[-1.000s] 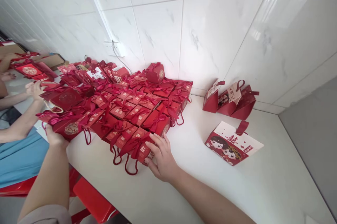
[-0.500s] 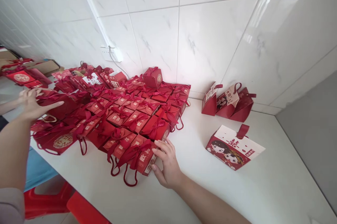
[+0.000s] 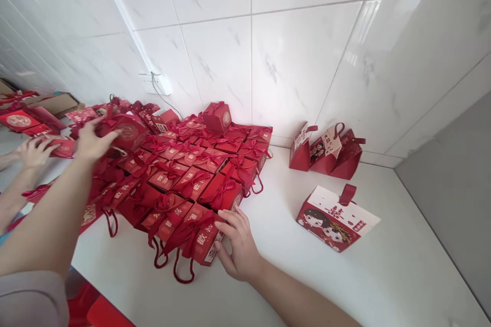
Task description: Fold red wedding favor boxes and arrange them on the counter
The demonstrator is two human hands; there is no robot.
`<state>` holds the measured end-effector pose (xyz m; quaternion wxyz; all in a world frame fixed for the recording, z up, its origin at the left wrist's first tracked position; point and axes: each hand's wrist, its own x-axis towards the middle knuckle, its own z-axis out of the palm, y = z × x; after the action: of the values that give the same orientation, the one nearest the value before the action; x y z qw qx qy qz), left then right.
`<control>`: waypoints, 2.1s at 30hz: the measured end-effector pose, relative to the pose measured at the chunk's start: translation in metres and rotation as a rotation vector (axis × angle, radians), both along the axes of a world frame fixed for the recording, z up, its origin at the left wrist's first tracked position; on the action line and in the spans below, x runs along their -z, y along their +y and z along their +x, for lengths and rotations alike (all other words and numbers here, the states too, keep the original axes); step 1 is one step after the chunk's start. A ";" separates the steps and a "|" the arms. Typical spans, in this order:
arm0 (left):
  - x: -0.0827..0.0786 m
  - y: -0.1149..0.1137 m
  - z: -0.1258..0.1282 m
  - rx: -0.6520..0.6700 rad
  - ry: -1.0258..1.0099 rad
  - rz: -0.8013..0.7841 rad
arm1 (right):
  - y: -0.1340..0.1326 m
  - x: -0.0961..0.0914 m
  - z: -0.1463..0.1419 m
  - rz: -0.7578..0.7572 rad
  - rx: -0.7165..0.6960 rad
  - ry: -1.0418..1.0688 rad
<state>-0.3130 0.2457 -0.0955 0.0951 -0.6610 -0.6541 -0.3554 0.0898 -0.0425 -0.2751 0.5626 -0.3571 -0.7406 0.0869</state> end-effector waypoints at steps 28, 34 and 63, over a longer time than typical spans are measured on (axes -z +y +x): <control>0.128 -0.286 0.244 0.559 0.198 -0.039 | -0.006 -0.104 0.207 -0.468 0.738 -0.419; 0.138 -0.275 0.257 0.466 0.115 0.051 | -0.037 -0.136 0.206 -0.363 0.632 -0.312; 0.176 -0.243 0.407 0.967 -0.888 -0.574 | -0.036 -0.093 0.219 -0.703 -0.015 0.288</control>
<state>0.0935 0.0022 -0.2718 -0.5257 -0.6689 -0.3324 -0.4071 0.3086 -0.0783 -0.1818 0.5035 -0.5070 -0.5816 0.3889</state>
